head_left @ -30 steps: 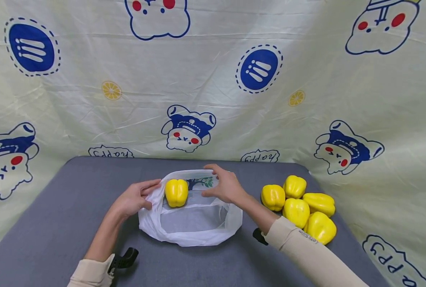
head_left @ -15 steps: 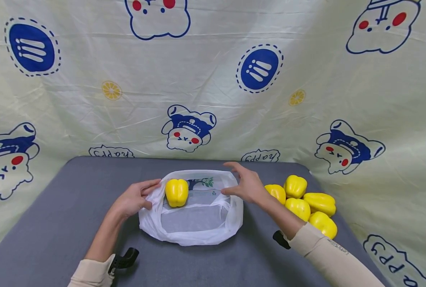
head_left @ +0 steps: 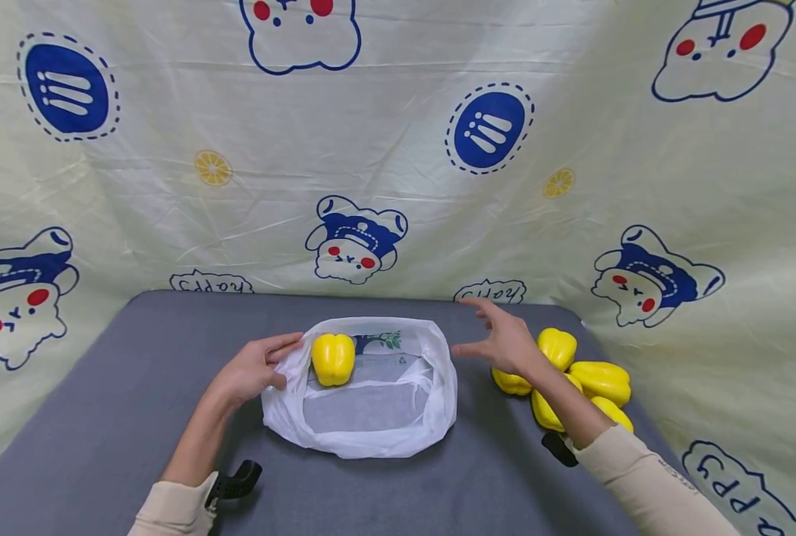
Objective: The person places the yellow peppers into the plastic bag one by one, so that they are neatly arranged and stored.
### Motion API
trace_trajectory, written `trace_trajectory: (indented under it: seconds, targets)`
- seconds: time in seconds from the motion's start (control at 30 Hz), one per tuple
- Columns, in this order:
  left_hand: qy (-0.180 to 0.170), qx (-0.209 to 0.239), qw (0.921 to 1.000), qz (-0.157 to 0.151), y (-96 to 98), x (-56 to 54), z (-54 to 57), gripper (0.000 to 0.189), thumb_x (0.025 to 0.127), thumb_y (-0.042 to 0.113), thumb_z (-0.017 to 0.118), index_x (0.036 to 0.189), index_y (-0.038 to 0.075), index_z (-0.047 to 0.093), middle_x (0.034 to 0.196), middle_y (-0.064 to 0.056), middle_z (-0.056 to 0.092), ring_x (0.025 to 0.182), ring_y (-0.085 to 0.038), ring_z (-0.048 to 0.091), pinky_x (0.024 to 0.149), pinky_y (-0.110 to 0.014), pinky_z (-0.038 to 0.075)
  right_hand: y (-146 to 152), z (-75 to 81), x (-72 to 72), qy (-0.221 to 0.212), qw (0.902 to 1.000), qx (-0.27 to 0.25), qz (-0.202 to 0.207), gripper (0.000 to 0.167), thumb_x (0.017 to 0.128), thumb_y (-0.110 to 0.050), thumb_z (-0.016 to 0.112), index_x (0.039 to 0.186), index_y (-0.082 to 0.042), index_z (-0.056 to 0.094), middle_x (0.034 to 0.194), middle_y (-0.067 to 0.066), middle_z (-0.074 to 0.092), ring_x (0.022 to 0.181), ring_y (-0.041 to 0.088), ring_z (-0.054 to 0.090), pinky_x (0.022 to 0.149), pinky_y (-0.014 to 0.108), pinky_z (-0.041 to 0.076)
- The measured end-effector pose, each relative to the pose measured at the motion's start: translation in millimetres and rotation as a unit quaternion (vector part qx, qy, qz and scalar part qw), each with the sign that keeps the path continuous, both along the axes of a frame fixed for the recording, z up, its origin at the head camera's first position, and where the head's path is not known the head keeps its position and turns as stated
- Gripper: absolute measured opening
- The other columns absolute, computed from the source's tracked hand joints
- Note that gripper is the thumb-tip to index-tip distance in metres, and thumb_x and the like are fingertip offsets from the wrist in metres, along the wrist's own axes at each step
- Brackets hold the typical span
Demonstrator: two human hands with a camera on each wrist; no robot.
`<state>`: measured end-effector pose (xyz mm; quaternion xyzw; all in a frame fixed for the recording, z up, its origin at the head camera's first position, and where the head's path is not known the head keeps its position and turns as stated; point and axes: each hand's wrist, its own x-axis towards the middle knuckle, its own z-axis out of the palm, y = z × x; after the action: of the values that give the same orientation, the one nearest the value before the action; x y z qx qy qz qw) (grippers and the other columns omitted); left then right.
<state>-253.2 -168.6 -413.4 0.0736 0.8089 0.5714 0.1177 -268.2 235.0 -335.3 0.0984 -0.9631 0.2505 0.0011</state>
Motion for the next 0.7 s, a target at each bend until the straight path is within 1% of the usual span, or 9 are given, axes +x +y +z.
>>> trace_trajectory:
  seconds: [0.07,0.13,0.17,0.3,0.37,0.6,0.7]
  targets:
    - [-0.003,0.001,1.0,0.001,1.0,-0.2,-0.2,0.082,0.075,-0.021,0.06,0.152,0.002,0.043,0.156,-0.015,0.047,0.15,-0.034,0.035,0.067,-0.024,0.047,7.0,1.5,0.3,-0.004,1.0,0.005,-0.002,0.086,0.082,-0.04,0.081,0.154,-0.019,0.039,0.149,0.026,0.049,0.132,0.048,0.051,0.098,0.062,0.048]
    - [-0.004,0.001,1.0,0.001,1.6,-0.5,-0.7,0.082,0.075,-0.021,0.06,0.152,0.002,0.043,0.156,-0.016,0.047,0.15,-0.034,0.035,0.067,-0.024,0.047,14.0,2.4,0.9,-0.007,0.9999,0.008,-0.002,0.086,0.082,-0.04,0.081,0.154,-0.017,0.039,0.15,0.027,0.048,0.132,0.049,0.05,0.102,0.065,0.042]
    - [-0.005,0.002,1.0,0.001,2.0,-0.6,-0.8,0.082,0.075,-0.021,0.06,0.152,0.002,0.043,0.156,-0.016,0.047,0.149,-0.035,0.036,0.066,-0.024,0.047,17.6,2.5,1.5,-0.009,0.9999,0.01,-0.004,0.086,0.083,-0.04,0.08,0.154,-0.017,0.038,0.15,0.027,0.047,0.132,0.049,0.05,0.102,0.065,0.041]
    - [-0.003,0.005,1.0,0.0,3.0,-0.6,-0.7,0.081,0.075,-0.021,0.06,0.152,0.001,0.044,0.155,-0.016,0.047,0.149,-0.035,0.036,0.064,-0.024,0.046,32.2,0.8,3.4,-0.013,0.9997,0.021,-0.004,0.086,0.083,-0.04,0.08,0.154,-0.015,0.039,0.151,0.029,0.046,0.132,0.051,0.049,0.101,0.066,0.042]
    - [-0.003,0.006,1.0,0.0,3.0,-0.7,-0.9,0.081,0.075,-0.021,0.059,0.152,0.001,0.044,0.155,-0.016,0.047,0.149,-0.035,0.036,0.062,-0.024,0.046,39.0,-0.2,4.6,-0.014,0.9995,0.028,-0.003,0.086,0.083,-0.042,0.08,0.154,-0.015,0.039,0.151,0.03,0.046,0.132,0.052,0.049,0.097,0.064,0.047]
    - [-0.003,-0.002,1.0,0.003,3.5,-1.6,-0.4,0.081,0.076,-0.021,0.06,0.152,0.002,0.044,0.155,-0.015,0.047,0.149,-0.034,0.036,0.067,-0.023,0.048,59.8,-3.1,6.3,-0.032,0.999,0.031,-0.004,0.086,0.083,-0.043,0.079,0.154,-0.012,0.039,0.15,0.032,0.044,0.132,0.054,0.047,0.096,0.067,0.045]
    - [-0.006,-0.002,1.0,0.005,4.3,-2.1,0.5,0.081,0.076,-0.021,0.06,0.152,0.003,0.044,0.156,-0.015,0.047,0.148,-0.034,0.038,0.064,-0.023,0.046,67.4,-6.6,6.7,-0.036,0.9986,0.038,-0.007,0.087,0.083,-0.041,0.08,0.153,-0.011,0.039,0.15,0.032,0.045,0.13,0.054,0.048,0.095,0.066,0.046]
